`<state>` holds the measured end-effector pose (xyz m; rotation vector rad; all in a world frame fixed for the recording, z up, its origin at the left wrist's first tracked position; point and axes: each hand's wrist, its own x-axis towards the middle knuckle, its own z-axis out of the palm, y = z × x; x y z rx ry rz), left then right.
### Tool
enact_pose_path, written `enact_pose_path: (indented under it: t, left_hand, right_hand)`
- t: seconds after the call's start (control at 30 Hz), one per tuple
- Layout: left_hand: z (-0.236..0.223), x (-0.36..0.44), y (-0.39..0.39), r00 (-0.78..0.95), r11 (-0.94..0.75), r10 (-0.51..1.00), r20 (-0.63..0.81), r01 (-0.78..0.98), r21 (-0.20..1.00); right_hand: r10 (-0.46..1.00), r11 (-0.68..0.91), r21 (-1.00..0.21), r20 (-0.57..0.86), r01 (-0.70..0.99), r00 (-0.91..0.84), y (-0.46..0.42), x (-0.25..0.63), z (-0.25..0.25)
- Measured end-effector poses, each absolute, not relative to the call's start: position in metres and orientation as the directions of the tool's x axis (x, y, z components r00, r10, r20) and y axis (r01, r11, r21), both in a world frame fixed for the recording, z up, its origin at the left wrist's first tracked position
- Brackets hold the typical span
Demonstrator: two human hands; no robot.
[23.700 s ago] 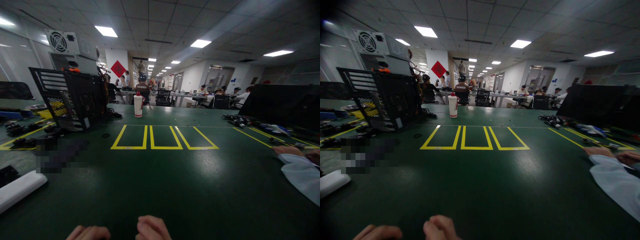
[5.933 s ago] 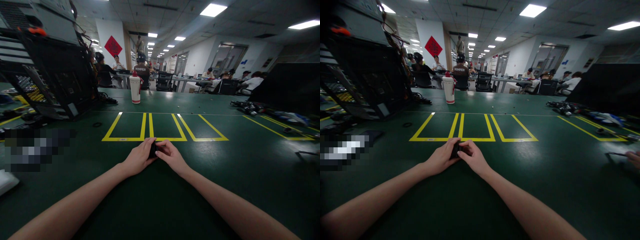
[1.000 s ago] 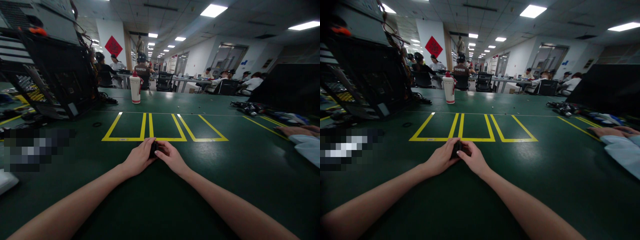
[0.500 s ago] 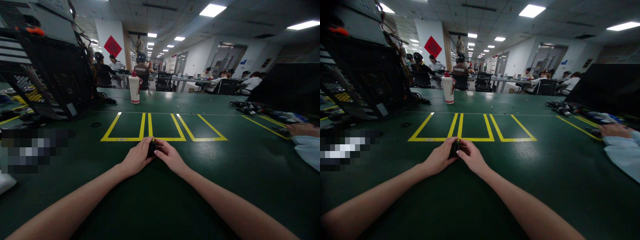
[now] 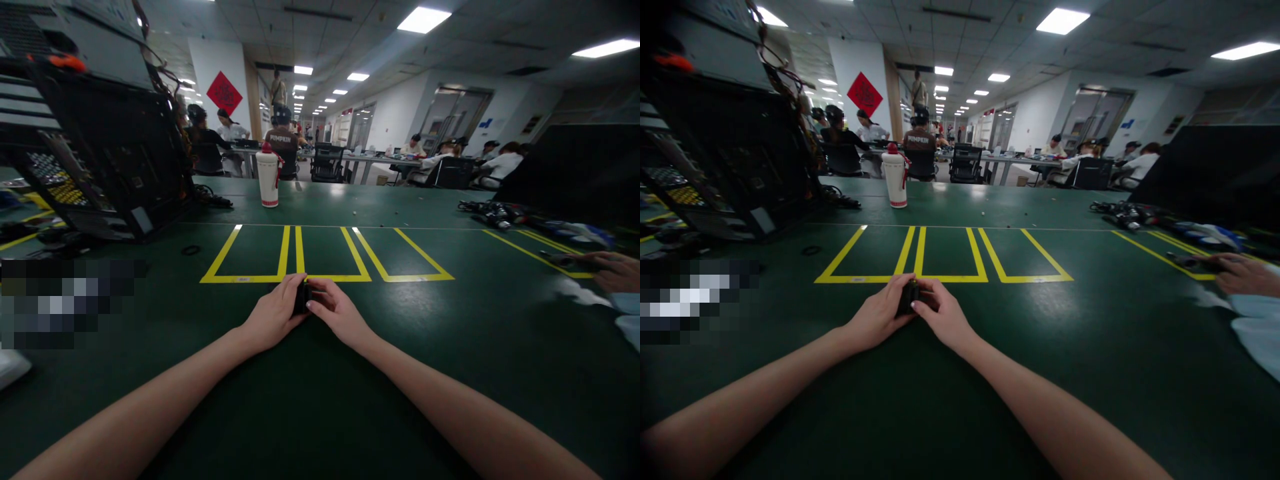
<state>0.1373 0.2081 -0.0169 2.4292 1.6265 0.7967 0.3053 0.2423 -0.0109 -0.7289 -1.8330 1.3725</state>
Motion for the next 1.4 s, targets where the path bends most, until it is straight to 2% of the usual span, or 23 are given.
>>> enact_pose_path:
  t: [0.23, 0.43, 0.7, 0.9, 1.17, 1.4]
  left_hand:
    - [-0.0184, 0.1372, 0.2089, 0.291, -0.423, 0.886, 0.362, 0.826, 0.372]
    - [-0.0195, 0.1371, 0.2095, 0.290, -0.424, 0.884, 0.366, 0.826, 0.372]
    - [-0.0176, 0.1365, 0.2081, 0.301, -0.432, 0.883, 0.361, 0.820, 0.375]
    - [-0.0166, 0.1367, 0.2075, 0.299, -0.428, 0.886, 0.355, 0.823, 0.375]
    - [-0.0193, 0.1371, 0.2104, 0.281, -0.411, 0.891, 0.356, 0.833, 0.371]
    - [-0.0191, 0.1370, 0.2095, 0.285, -0.417, 0.890, 0.357, 0.827, 0.378]
  right_hand:
    - [0.770, 0.312, -0.950, 0.244, 0.013, -0.590, 0.2426, 0.3043, -0.0136]
    - [0.774, 0.264, -0.964, 0.226, -0.022, -0.592, 0.2406, 0.3044, -0.0086]
    - [0.794, 0.286, -0.955, 0.188, 0.082, -0.577, 0.2422, 0.3049, -0.0106]
    - [0.757, 0.336, -0.942, 0.252, 0.028, -0.602, 0.2403, 0.3049, -0.0133]
    - [0.772, 0.303, -0.953, 0.252, -0.011, -0.584, 0.2446, 0.3034, -0.0167]
    - [0.780, 0.297, -0.952, 0.202, 0.067, -0.592, 0.2438, 0.3039, -0.0135]
